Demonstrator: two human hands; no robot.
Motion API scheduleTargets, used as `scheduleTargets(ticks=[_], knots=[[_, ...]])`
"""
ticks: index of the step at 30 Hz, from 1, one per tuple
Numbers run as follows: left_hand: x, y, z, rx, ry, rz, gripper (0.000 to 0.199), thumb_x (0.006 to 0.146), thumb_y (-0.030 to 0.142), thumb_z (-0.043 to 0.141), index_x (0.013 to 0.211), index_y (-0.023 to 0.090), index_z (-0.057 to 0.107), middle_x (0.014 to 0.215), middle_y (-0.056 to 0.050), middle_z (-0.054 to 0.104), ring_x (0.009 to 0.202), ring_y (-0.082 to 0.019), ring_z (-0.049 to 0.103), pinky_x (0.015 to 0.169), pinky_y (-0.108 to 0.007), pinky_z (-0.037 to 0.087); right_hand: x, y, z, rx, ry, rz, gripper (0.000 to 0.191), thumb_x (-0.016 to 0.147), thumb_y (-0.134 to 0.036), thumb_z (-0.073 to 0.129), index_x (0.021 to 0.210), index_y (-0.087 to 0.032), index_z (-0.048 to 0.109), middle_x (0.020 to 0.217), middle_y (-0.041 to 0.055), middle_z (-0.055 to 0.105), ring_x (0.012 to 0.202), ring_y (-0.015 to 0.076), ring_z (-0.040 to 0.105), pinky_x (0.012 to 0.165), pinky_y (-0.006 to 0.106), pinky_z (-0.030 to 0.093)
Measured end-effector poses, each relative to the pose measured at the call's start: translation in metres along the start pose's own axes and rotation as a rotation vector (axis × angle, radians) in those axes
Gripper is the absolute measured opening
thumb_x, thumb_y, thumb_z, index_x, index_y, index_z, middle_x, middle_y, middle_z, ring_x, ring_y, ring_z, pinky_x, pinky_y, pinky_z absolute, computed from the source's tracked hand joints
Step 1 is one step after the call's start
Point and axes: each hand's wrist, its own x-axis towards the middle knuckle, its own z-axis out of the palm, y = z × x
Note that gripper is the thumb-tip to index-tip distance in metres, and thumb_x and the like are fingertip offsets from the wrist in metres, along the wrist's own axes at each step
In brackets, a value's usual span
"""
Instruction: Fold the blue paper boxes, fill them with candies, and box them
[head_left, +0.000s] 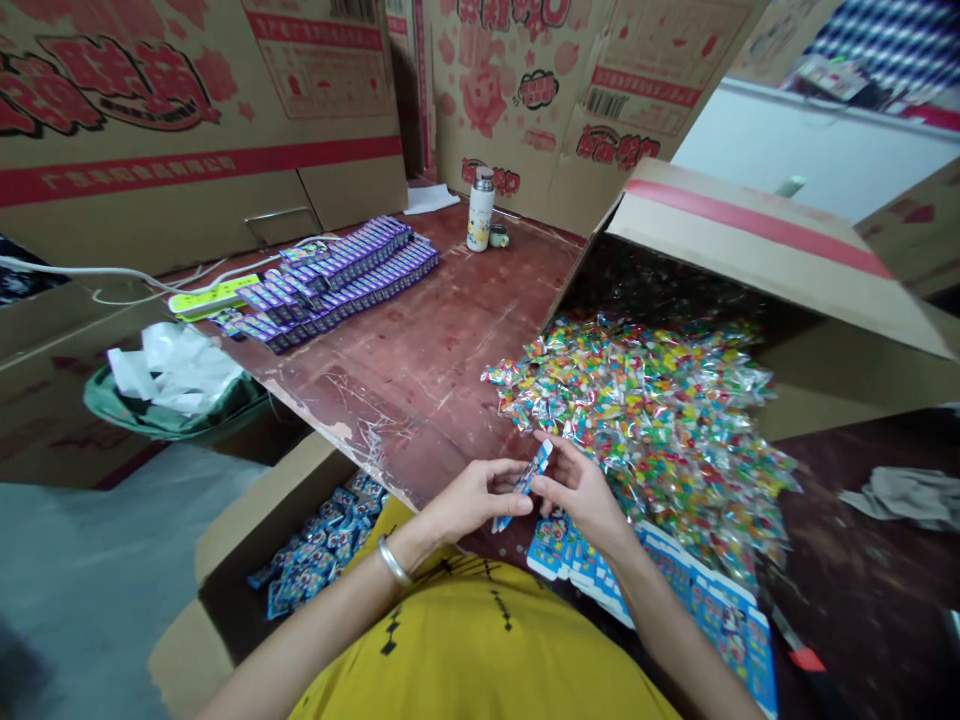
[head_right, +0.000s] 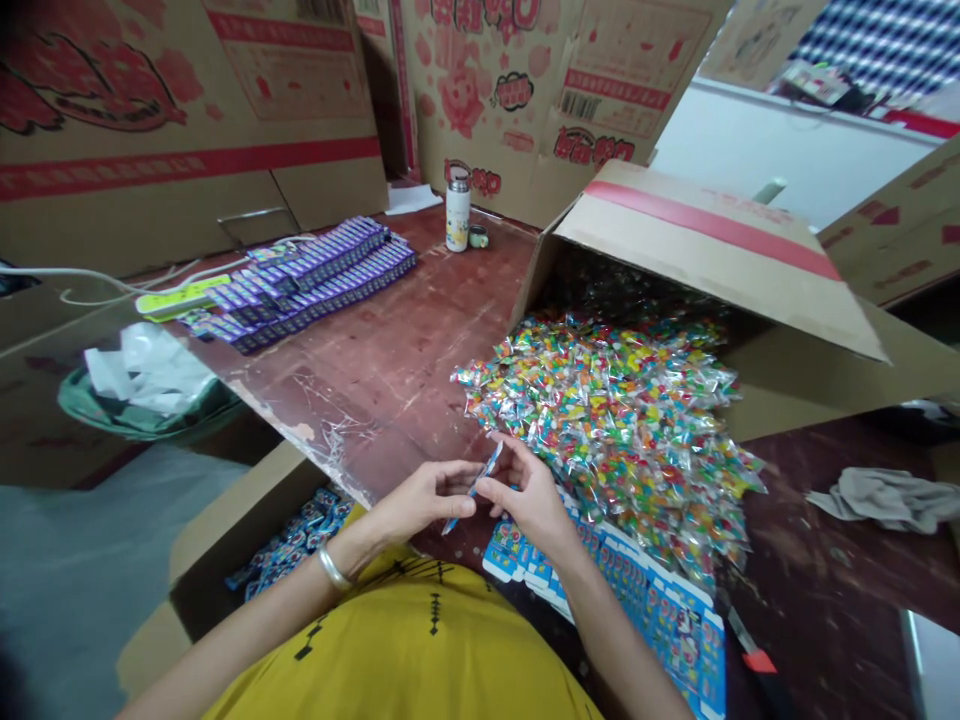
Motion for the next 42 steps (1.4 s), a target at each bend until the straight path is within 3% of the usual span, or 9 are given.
scheduleTargets(ticks=[11, 15, 19, 24, 31, 33, 36, 39, 42], knots=[[-0.008, 0.002, -0.02, -0.238, 0.062, -0.088, 0.053, 0.072, 0.037, 0.077, 0.115, 0.011, 0.063, 0.106, -0.015, 0.069, 0.09, -0.023, 0.067, 0.086, -0.037, 0.05, -0.008, -0.001, -0.01, -0.026, 0.044, 0.001, 0.076, 0.079, -0.035, 0.066, 0.145, -0.029, 0.029, 0.088, 0.0008, 0.061, 0.057, 0.0121, 0.054, 0.047, 0.025, 0.051], [-0.014, 0.008, -0.036, -0.272, 0.097, -0.043, 0.047, 0.076, 0.032, 0.074, 0.116, 0.013, 0.061, 0.12, -0.019, 0.063, 0.104, -0.027, 0.064, 0.092, -0.043, 0.048, -0.015, 0.002, -0.033, -0.398, 0.146, 0.005, 0.067, 0.079, -0.034, 0.064, 0.141, -0.031, 0.04, 0.075, -0.0024, 0.053, 0.054, 0.013, 0.051, 0.049, 0.026, 0.049], [-0.015, 0.01, -0.034, -0.26, 0.018, -0.034, 0.048, 0.075, 0.032, 0.074, 0.117, 0.013, 0.062, 0.118, -0.019, 0.063, 0.111, -0.029, 0.061, 0.098, -0.045, 0.043, -0.02, -0.01, -0.026, -0.789, 0.255, -0.22, 0.047, 0.081, -0.035, 0.064, 0.128, -0.031, 0.058, 0.085, 0.0025, 0.056, 0.063, 0.0154, 0.052, 0.063, 0.03, 0.048], [-0.013, 0.011, -0.018, -0.209, -0.05, -0.023, 0.056, 0.072, 0.035, 0.077, 0.121, 0.014, 0.06, 0.114, -0.014, 0.065, 0.1, -0.024, 0.063, 0.093, -0.037, 0.045, -0.018, -0.028, 0.01, -0.6, -0.091, -0.265, 0.049, 0.086, -0.029, 0.06, 0.133, -0.029, 0.05, 0.075, -0.0017, 0.055, 0.06, 0.0126, 0.049, 0.056, 0.024, 0.042], [-0.023, 0.017, -0.017, 0.061, -0.123, -0.096, 0.05, 0.069, 0.036, 0.077, 0.113, 0.015, 0.066, 0.093, -0.005, 0.068, 0.082, -0.018, 0.06, 0.076, -0.027, 0.044, -0.013, -0.038, 0.004, -0.408, -0.408, 0.004, 0.014, 0.082, -0.032, 0.066, 0.083, -0.021, 0.059, 0.057, -0.0051, 0.055, 0.046, 0.0107, 0.05, 0.044, 0.022, 0.037], [-0.022, 0.017, -0.016, 0.1, -0.059, -0.068, 0.038, 0.075, 0.037, 0.072, 0.104, 0.012, 0.07, 0.087, -0.005, 0.068, 0.076, -0.015, 0.058, 0.072, -0.025, 0.043, -0.011, -0.036, 0.002, -0.353, -0.287, -0.027, 0.016, 0.082, -0.035, 0.066, 0.081, -0.02, 0.059, 0.059, -0.0039, 0.057, 0.046, 0.0115, 0.052, 0.044, 0.022, 0.04], [-0.016, 0.013, -0.011, 0.103, 0.138, 0.006, 0.032, 0.079, 0.037, 0.067, 0.097, 0.011, 0.071, 0.084, -0.005, 0.067, 0.073, -0.015, 0.057, 0.07, -0.025, 0.043, -0.008, -0.027, 0.008, -0.232, 0.061, -0.183, 0.027, 0.079, -0.033, 0.07, 0.101, -0.023, 0.059, 0.082, 0.0013, 0.065, 0.071, 0.0163, 0.063, 0.057, 0.024, 0.049], [-0.01, 0.001, -0.003, 0.088, 0.356, 0.111, 0.028, 0.077, 0.033, 0.071, 0.093, 0.01, 0.071, 0.085, -0.006, 0.067, 0.076, -0.015, 0.057, 0.071, -0.025, 0.044, -0.006, -0.013, 0.021, -0.149, 0.15, -0.22, 0.045, 0.078, -0.029, 0.072, 0.118, -0.025, 0.052, 0.098, 0.0041, 0.066, 0.089, 0.0195, 0.064, 0.071, 0.028, 0.053], [-0.005, -0.01, 0.006, 0.051, 0.495, 0.199, 0.025, 0.077, 0.03, 0.07, 0.093, 0.011, 0.068, 0.086, -0.005, 0.066, 0.077, -0.015, 0.057, 0.072, -0.025, 0.046, -0.003, 0.0, 0.033, -0.087, 0.275, -0.269, 0.038, 0.081, -0.028, 0.068, 0.115, -0.024, 0.051, 0.091, 0.0027, 0.067, 0.083, 0.0179, 0.065, 0.071, 0.028, 0.052]])
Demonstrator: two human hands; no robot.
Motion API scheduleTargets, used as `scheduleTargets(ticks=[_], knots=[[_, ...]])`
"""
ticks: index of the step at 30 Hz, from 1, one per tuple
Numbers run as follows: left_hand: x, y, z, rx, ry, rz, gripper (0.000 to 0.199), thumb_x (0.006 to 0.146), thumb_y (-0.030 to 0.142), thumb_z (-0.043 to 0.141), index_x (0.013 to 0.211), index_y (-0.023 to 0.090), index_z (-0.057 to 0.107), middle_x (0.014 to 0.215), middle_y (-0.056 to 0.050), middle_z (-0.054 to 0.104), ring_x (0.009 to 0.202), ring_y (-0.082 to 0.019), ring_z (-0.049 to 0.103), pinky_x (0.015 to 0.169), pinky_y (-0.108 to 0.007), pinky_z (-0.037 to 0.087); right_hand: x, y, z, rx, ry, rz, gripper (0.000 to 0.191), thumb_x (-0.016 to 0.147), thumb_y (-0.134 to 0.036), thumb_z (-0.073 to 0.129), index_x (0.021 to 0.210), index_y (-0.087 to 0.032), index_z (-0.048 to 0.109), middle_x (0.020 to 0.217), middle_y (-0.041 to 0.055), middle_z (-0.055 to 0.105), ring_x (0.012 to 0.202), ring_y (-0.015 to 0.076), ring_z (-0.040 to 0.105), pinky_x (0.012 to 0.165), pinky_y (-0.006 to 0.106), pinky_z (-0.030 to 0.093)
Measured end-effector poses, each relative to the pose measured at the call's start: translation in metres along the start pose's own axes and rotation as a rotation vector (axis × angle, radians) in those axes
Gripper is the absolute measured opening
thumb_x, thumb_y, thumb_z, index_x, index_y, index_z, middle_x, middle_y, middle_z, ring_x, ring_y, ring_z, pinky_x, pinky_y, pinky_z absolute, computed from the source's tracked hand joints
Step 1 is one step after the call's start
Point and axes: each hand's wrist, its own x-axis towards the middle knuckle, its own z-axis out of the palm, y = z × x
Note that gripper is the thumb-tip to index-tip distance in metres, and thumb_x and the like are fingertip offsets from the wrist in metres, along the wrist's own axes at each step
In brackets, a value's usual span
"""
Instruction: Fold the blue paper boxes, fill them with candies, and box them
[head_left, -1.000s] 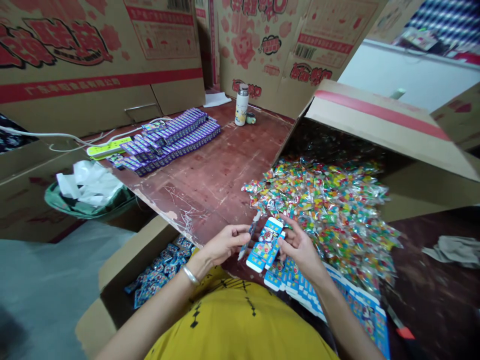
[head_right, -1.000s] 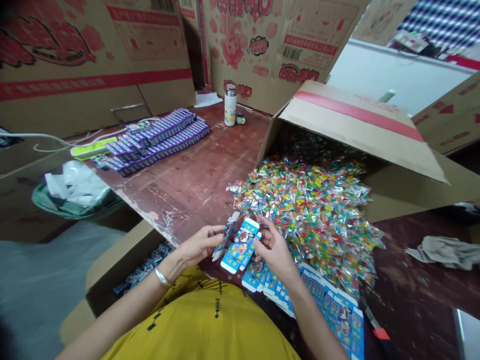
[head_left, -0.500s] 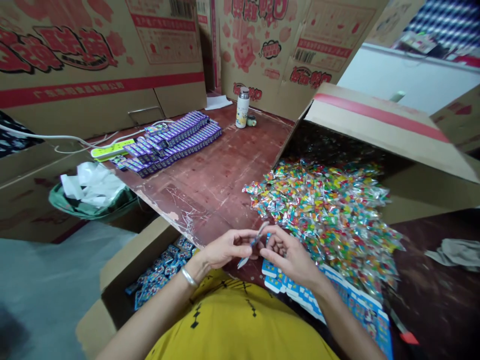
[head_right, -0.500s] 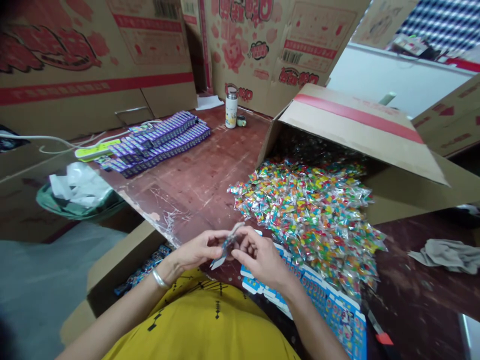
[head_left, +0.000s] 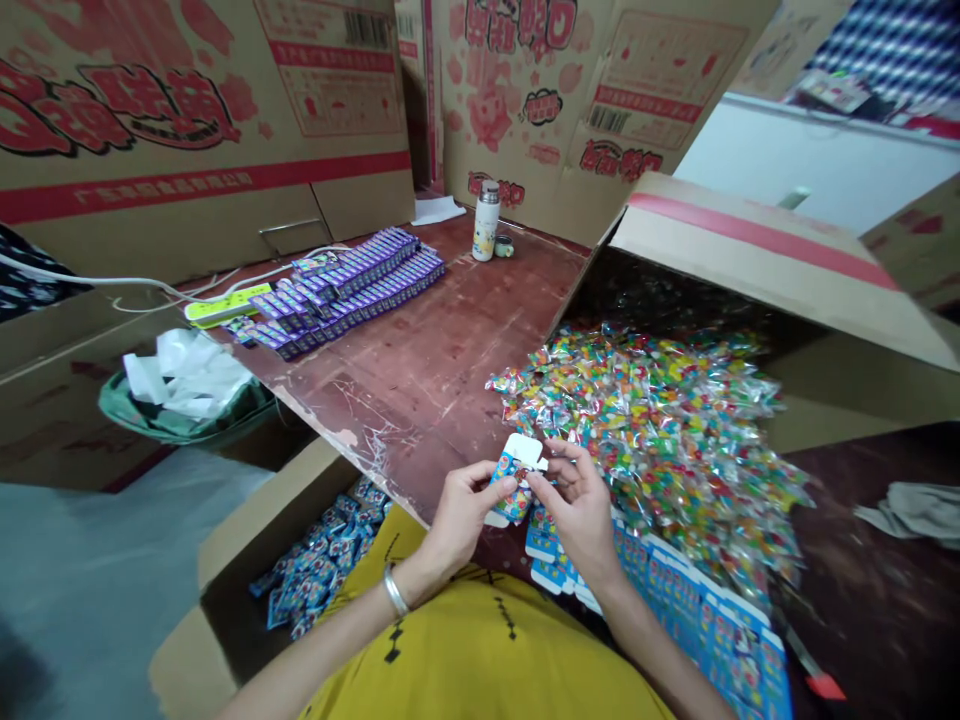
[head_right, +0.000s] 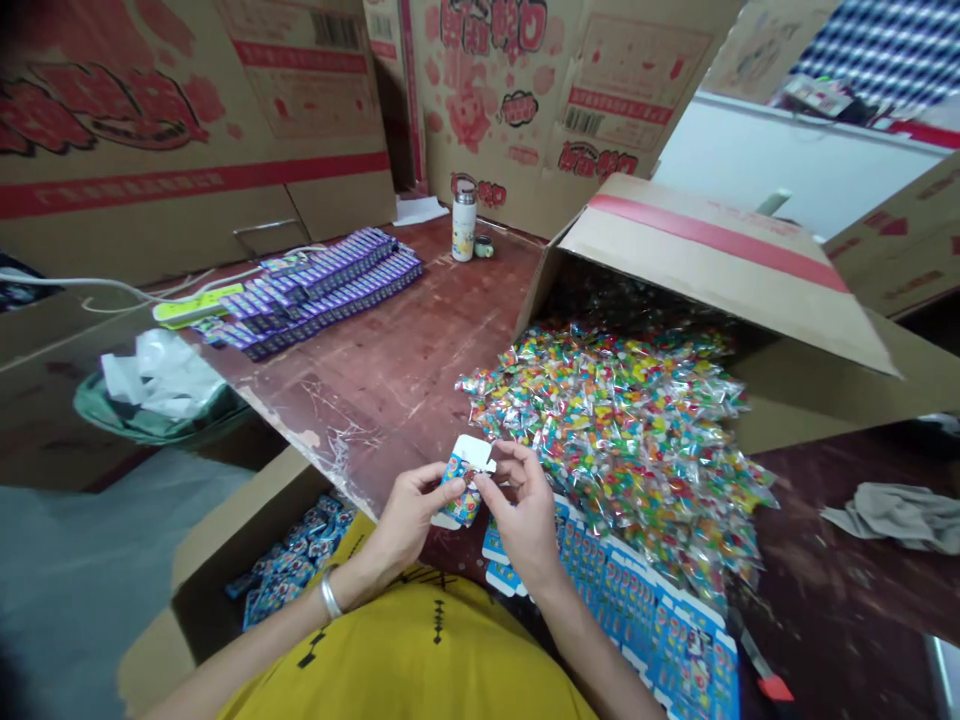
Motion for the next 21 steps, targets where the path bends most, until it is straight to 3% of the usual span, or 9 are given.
scheduleTargets(ticks=[4, 8, 11, 16, 19, 21], knots=[[-0.005, 0.0, 0.006, 0.044, 0.082, 0.115, 0.042, 0.076, 0.026, 0.072, 0.113, 0.018, 0.056, 0.087, -0.002, 0.063, 0.078, -0.015, 0.059, 0.067, -0.023, 0.048, 0.002, 0.012, 0.007, -0.019, 0.152, -0.09, 0.029, 0.08, -0.027, 0.069, 0.105, -0.023, 0.057, 0.081, 0.0003, 0.066, 0.074, 0.0161, 0.064, 0.069, 0.027, 0.051], [-0.01, 0.007, 0.005, 0.18, 0.039, 0.178, 0.054, 0.081, 0.024, 0.066, 0.131, 0.026, 0.046, 0.106, -0.003, 0.061, 0.086, -0.015, 0.06, 0.073, -0.024, 0.05, 0.006, 0.019, 0.005, -0.05, 0.14, -0.143, 0.025, 0.078, -0.027, 0.071, 0.102, -0.022, 0.064, 0.09, 0.0026, 0.067, 0.079, 0.0178, 0.063, 0.072, 0.03, 0.05], [-0.011, 0.009, 0.003, 0.197, -0.039, 0.165, 0.044, 0.083, 0.022, 0.062, 0.126, 0.025, 0.052, 0.118, -0.004, 0.06, 0.096, -0.017, 0.06, 0.082, -0.026, 0.048, 0.007, 0.024, 0.003, -0.084, 0.102, -0.169, 0.019, 0.081, -0.027, 0.068, 0.1, -0.023, 0.067, 0.092, 0.0027, 0.066, 0.082, 0.0183, 0.062, 0.076, 0.031, 0.049], [-0.007, 0.014, -0.004, 0.153, -0.204, 0.111, 0.026, 0.083, 0.016, 0.059, 0.109, 0.019, 0.055, 0.098, -0.003, 0.062, 0.09, -0.016, 0.058, 0.078, -0.026, 0.047, 0.006, 0.027, 0.002, -0.138, 0.057, -0.202, 0.004, 0.085, -0.025, 0.064, 0.086, -0.021, 0.066, 0.084, 0.0018, 0.062, 0.081, 0.0182, 0.06, 0.077, 0.032, 0.047], [-0.006, 0.016, -0.005, 0.185, -0.193, 0.124, 0.021, 0.083, 0.013, 0.058, 0.104, 0.018, 0.055, 0.094, -0.002, 0.06, 0.087, -0.015, 0.057, 0.078, -0.025, 0.046, 0.005, 0.024, 0.003, -0.151, 0.03, -0.231, 0.006, 0.085, -0.024, 0.063, 0.08, -0.021, 0.063, 0.094, 0.004, 0.062, 0.09, 0.0198, 0.06, 0.08, 0.033, 0.047], [-0.005, 0.016, -0.003, 0.121, -0.155, 0.145, 0.025, 0.082, 0.012, 0.06, 0.105, 0.019, 0.052, 0.097, -0.002, 0.059, 0.09, -0.015, 0.057, 0.079, -0.025, 0.046, 0.006, 0.021, 0.005, -0.113, 0.035, -0.223, 0.002, 0.086, -0.023, 0.062, 0.087, -0.022, 0.061, 0.104, 0.0055, 0.061, 0.097, 0.0211, 0.06, 0.084, 0.035, 0.047]])
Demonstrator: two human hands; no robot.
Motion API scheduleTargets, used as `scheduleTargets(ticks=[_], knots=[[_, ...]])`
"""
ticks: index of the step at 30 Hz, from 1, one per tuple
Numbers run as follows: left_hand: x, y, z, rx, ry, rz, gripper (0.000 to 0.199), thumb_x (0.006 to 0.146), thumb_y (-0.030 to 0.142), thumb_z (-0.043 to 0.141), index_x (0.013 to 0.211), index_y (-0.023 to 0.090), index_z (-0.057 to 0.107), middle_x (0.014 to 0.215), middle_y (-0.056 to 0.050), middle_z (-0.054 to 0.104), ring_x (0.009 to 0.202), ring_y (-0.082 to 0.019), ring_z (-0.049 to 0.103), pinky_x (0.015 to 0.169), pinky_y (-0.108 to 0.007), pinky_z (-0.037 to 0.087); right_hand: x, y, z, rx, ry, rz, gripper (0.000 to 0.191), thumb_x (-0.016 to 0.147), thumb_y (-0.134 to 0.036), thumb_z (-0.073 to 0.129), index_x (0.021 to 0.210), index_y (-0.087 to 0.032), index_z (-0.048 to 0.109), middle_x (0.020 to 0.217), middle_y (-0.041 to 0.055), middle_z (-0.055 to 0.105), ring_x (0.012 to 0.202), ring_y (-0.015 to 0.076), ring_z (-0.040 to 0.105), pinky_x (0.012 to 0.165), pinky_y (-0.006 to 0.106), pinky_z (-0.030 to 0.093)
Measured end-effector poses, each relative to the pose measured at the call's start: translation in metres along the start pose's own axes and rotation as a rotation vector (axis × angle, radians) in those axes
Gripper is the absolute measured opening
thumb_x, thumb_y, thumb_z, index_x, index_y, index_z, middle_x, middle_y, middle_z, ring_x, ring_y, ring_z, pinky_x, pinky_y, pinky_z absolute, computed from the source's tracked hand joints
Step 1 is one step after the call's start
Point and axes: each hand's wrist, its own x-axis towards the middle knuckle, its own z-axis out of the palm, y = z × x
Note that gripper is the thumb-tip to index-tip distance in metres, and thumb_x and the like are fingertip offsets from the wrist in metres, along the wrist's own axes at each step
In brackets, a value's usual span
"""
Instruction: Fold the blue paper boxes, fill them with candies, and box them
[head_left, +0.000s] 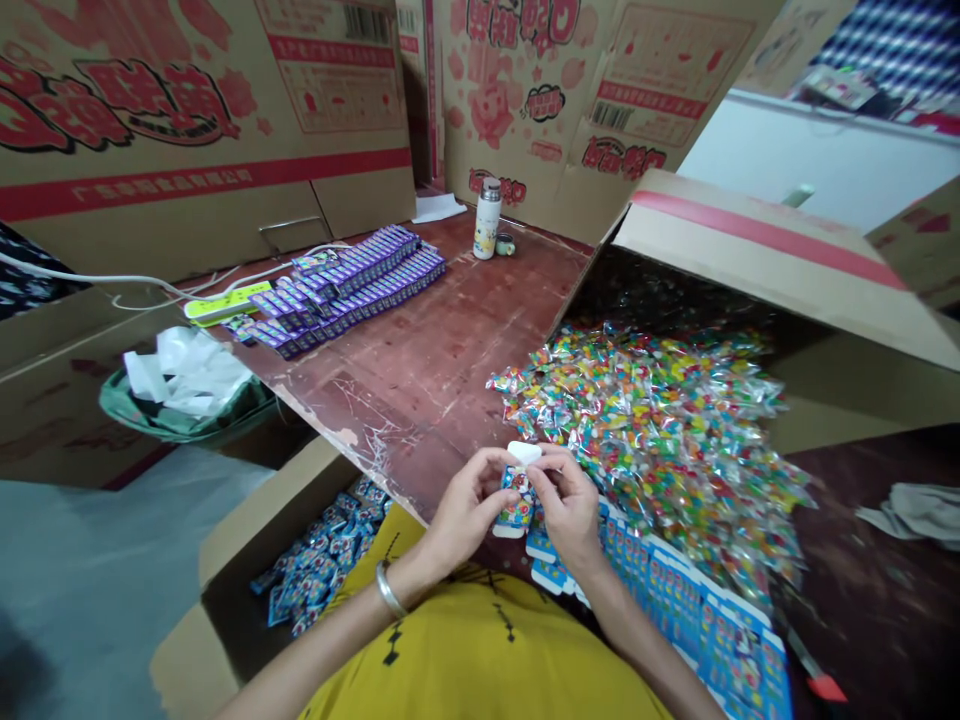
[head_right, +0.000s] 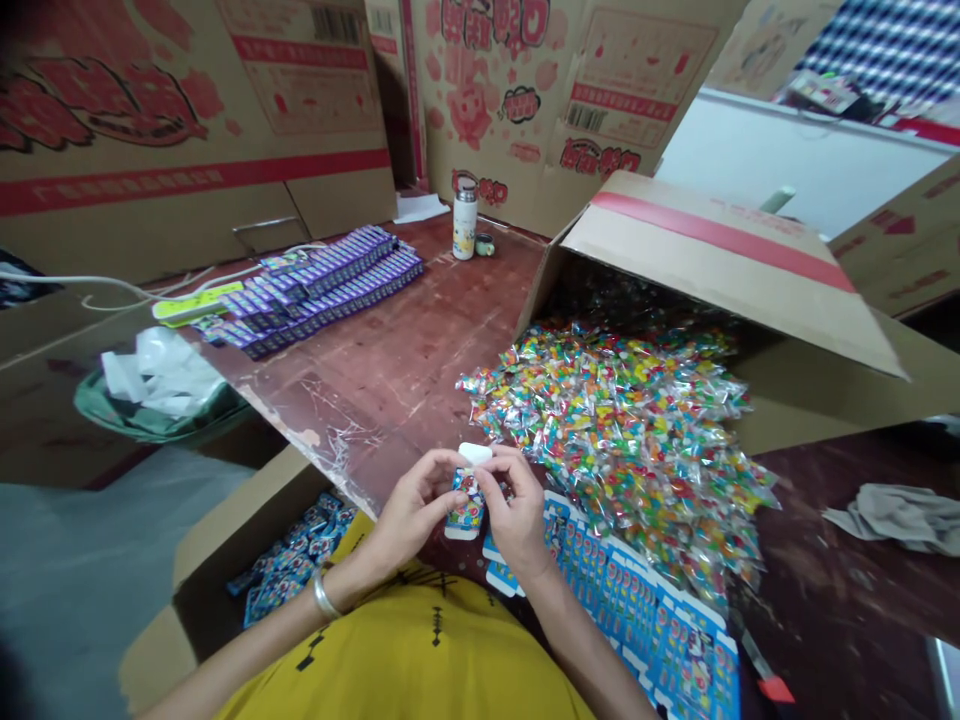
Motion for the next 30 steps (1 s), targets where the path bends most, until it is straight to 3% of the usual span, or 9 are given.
scheduleTargets(ticks=[4, 7, 9, 14, 21, 24, 30], knots=[[0.002, -0.002, 0.004, -0.157, 0.082, 0.023, 0.033, 0.079, 0.012, 0.065, 0.103, 0.022, 0.046, 0.095, 0.001, 0.058, 0.085, -0.012, 0.059, 0.074, -0.021, 0.047, 0.005, -0.006, 0.003, 0.091, 0.017, 0.017, 0.019, 0.087, -0.022, 0.061, 0.105, -0.025, 0.056, 0.096, 0.0039, 0.063, 0.09, 0.02, 0.062, 0.083, 0.037, 0.048], [0.001, -0.003, 0.003, -0.177, 0.098, -0.01, 0.037, 0.078, 0.012, 0.065, 0.105, 0.023, 0.043, 0.093, 0.001, 0.058, 0.078, -0.01, 0.059, 0.069, -0.019, 0.047, 0.011, -0.007, 0.001, 0.063, -0.085, -0.021, 0.004, 0.085, -0.025, 0.063, 0.088, -0.023, 0.062, 0.088, 0.0035, 0.061, 0.086, 0.0195, 0.06, 0.081, 0.035, 0.047], [-0.001, -0.003, 0.002, -0.149, 0.099, -0.03, 0.039, 0.077, 0.01, 0.066, 0.106, 0.023, 0.043, 0.094, 0.001, 0.058, 0.079, -0.01, 0.059, 0.069, -0.02, 0.047, 0.016, -0.007, -0.001, 0.094, -0.147, -0.002, 0.01, 0.083, -0.026, 0.067, 0.076, -0.021, 0.061, 0.083, 0.0028, 0.059, 0.082, 0.0188, 0.058, 0.076, 0.032, 0.047], [-0.005, -0.002, -0.004, 0.003, 0.104, -0.006, 0.037, 0.078, 0.01, 0.063, 0.109, 0.023, 0.047, 0.097, -0.001, 0.058, 0.089, -0.014, 0.061, 0.075, -0.024, 0.051, 0.024, -0.011, -0.007, 0.134, -0.239, 0.227, 0.014, 0.077, -0.028, 0.074, 0.083, -0.02, 0.063, 0.083, 0.002, 0.062, 0.078, 0.0175, 0.059, 0.071, 0.029, 0.046], [-0.007, 0.001, -0.006, 0.072, 0.027, -0.004, 0.045, 0.08, 0.014, 0.063, 0.122, 0.024, 0.049, 0.108, -0.004, 0.061, 0.101, -0.019, 0.06, 0.084, -0.03, 0.053, 0.035, -0.013, -0.012, 0.148, -0.288, 0.306, 0.019, 0.076, -0.032, 0.073, 0.069, -0.018, 0.063, 0.07, 0.0004, 0.062, 0.068, 0.0154, 0.056, 0.065, 0.028, 0.045], [-0.008, 0.001, -0.007, 0.085, 0.004, -0.018, 0.046, 0.081, 0.014, 0.062, 0.124, 0.025, 0.052, 0.11, -0.005, 0.062, 0.101, -0.019, 0.06, 0.086, -0.031, 0.052, 0.034, -0.014, -0.01, 0.079, -0.274, 0.262, 0.021, 0.078, -0.034, 0.071, 0.067, -0.018, 0.063, 0.068, 0.0008, 0.062, 0.066, 0.0161, 0.056, 0.064, 0.029, 0.045], [-0.007, -0.005, -0.01, 0.054, 0.059, -0.05, 0.038, 0.079, 0.015, 0.063, 0.116, 0.022, 0.058, 0.104, -0.005, 0.065, 0.096, -0.018, 0.059, 0.084, -0.029, 0.049, 0.017, -0.021, -0.009, -0.153, -0.217, -0.035, 0.023, 0.09, -0.029, 0.055, 0.072, -0.02, 0.064, 0.081, 0.0039, 0.064, 0.078, 0.0187, 0.06, 0.073, 0.032, 0.047]])
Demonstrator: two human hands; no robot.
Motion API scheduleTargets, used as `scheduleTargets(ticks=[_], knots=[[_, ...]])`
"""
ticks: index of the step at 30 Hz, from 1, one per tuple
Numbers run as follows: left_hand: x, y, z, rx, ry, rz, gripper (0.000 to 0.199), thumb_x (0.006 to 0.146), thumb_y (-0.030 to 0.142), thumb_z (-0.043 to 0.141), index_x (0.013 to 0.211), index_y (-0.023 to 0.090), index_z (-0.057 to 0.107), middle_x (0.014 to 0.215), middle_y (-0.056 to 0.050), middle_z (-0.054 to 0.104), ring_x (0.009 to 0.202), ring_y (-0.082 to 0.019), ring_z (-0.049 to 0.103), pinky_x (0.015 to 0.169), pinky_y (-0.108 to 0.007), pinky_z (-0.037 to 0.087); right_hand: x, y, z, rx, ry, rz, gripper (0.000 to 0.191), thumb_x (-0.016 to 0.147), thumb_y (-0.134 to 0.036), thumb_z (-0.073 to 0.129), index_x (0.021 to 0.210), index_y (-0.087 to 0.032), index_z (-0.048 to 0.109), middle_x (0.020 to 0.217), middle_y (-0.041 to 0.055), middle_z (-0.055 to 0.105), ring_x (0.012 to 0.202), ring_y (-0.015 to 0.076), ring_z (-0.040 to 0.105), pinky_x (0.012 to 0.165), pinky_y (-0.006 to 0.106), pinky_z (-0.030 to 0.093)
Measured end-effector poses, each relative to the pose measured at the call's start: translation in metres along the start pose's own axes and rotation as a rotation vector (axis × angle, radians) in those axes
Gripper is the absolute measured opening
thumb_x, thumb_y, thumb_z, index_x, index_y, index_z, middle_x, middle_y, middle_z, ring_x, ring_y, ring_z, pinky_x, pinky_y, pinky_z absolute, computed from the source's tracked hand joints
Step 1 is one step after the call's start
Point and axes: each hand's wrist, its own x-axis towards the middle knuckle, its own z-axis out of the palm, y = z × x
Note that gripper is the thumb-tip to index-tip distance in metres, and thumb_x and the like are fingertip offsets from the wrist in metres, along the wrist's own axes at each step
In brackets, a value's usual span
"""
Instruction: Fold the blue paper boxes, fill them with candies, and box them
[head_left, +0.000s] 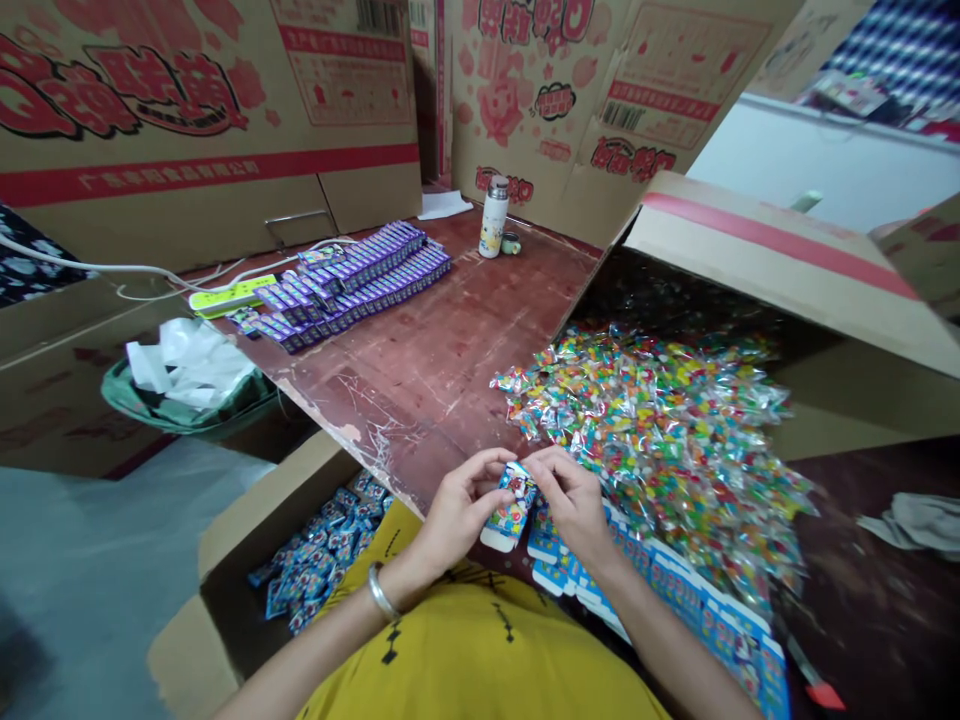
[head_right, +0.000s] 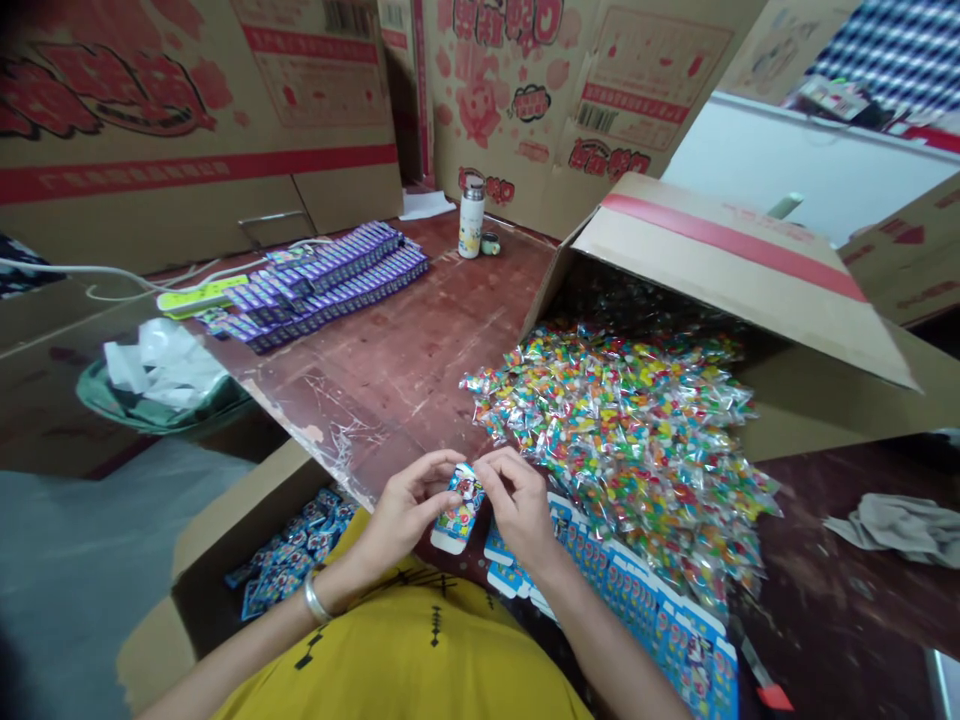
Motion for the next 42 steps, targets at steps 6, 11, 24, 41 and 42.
scheduleTargets(ticks=[6, 11, 24, 41, 42], knots=[[-0.001, -0.006, 0.0, -0.103, -0.025, -0.035, 0.03, 0.078, 0.013, 0.063, 0.107, 0.019, 0.055, 0.096, -0.002, 0.062, 0.087, -0.015, 0.06, 0.078, -0.024, 0.048, -0.012, 0.005, 0.002, -0.041, -0.107, -0.008, 0.011, 0.088, -0.029, 0.058, 0.084, -0.021, 0.066, 0.092, 0.005, 0.064, 0.088, 0.0204, 0.061, 0.078, 0.033, 0.048], [0.0, -0.002, -0.006, -0.079, -0.001, -0.029, 0.023, 0.078, 0.017, 0.065, 0.099, 0.018, 0.054, 0.091, -0.001, 0.06, 0.081, -0.013, 0.059, 0.073, -0.023, 0.047, 0.0, 0.018, -0.004, 0.118, -0.256, 0.171, 0.02, 0.086, -0.036, 0.061, 0.099, -0.021, 0.064, 0.09, 0.0033, 0.067, 0.076, 0.0185, 0.063, 0.062, 0.028, 0.051], [0.008, -0.007, -0.036, -0.157, 0.199, -0.219, 0.059, 0.07, 0.034, 0.073, 0.12, 0.022, 0.044, 0.099, -0.004, 0.059, 0.078, -0.015, 0.062, 0.058, -0.026, 0.055, 0.093, 0.065, -0.018, -0.8, -0.43, -0.202, 0.041, 0.078, -0.003, 0.055, 0.108, -0.029, 0.066, 0.103, 0.0035, 0.065, 0.094, 0.0197, 0.06, 0.079, 0.028, 0.044], [0.014, -0.021, -0.02, 0.269, 0.073, 0.01, 0.034, 0.079, 0.02, 0.061, 0.113, 0.02, 0.062, 0.113, -0.006, 0.066, 0.103, -0.024, 0.059, 0.092, -0.036, 0.045, 0.064, 0.006, -0.025, -0.542, -0.092, -0.177, 0.007, 0.082, -0.022, 0.061, 0.086, -0.023, 0.067, 0.093, 0.0039, 0.063, 0.087, 0.0213, 0.061, 0.08, 0.035, 0.047], [0.015, -0.02, -0.018, 0.261, 0.074, 0.02, 0.034, 0.079, 0.02, 0.061, 0.113, 0.02, 0.062, 0.113, -0.006, 0.066, 0.102, -0.024, 0.06, 0.093, -0.036, 0.045, 0.062, 0.004, -0.021, -0.542, -0.101, -0.183, 0.008, 0.082, -0.021, 0.061, 0.086, -0.024, 0.067, 0.095, 0.0045, 0.063, 0.089, 0.0217, 0.06, 0.081, 0.036, 0.047]])
